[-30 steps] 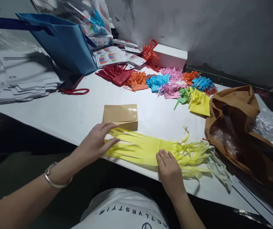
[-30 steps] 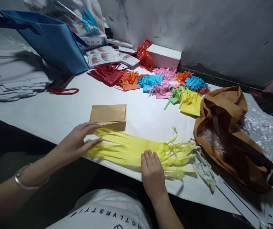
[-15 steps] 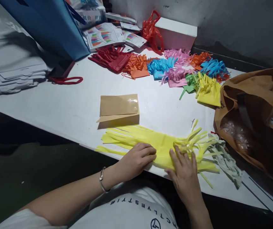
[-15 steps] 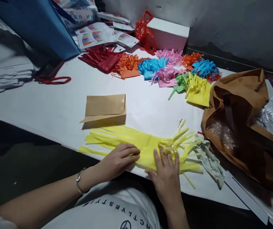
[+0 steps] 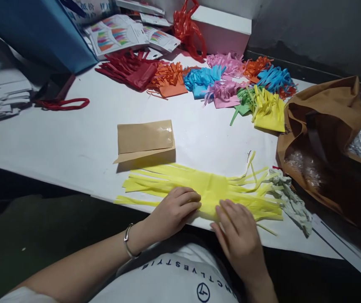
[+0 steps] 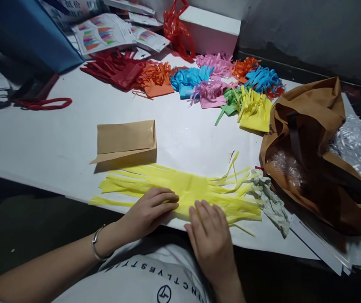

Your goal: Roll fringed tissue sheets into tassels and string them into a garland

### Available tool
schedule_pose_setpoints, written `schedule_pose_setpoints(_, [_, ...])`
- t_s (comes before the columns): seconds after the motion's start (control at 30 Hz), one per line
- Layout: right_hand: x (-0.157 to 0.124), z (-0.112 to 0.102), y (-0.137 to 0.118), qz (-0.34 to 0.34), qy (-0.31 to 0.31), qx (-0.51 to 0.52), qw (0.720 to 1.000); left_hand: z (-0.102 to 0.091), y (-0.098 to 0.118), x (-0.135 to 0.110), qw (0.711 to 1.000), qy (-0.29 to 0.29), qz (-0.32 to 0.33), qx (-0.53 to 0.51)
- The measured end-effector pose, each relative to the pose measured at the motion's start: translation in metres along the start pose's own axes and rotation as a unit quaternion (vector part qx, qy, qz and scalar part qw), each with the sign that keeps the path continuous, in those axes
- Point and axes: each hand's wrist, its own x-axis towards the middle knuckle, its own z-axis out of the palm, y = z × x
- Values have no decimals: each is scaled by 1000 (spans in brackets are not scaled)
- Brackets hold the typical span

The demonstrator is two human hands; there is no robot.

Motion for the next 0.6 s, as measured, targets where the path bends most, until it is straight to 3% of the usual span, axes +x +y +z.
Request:
schedule_pose_setpoints(0.07, [4,17,-11,-23,-9,37,999,0,0,1,1000,8,2,-2])
schedule_pose_setpoints(0.2, [1,34,-10,29,36,86,995,-1,0,-1,1000,2,-3,-7])
schedule_pose_setpoints(0.33, [1,30,-7,84,44,123,988,-5,3,0,999,-30,-20,-15])
schedule_pose_setpoints(0.47, [8,20,-5,117,-4,163,980,-9,7,5,999,-35,-26,-15])
schedule_pose_setpoints(0.6, [15,13,-4,95,-38,151,983,-9,7,9,999,-40,-26,-5])
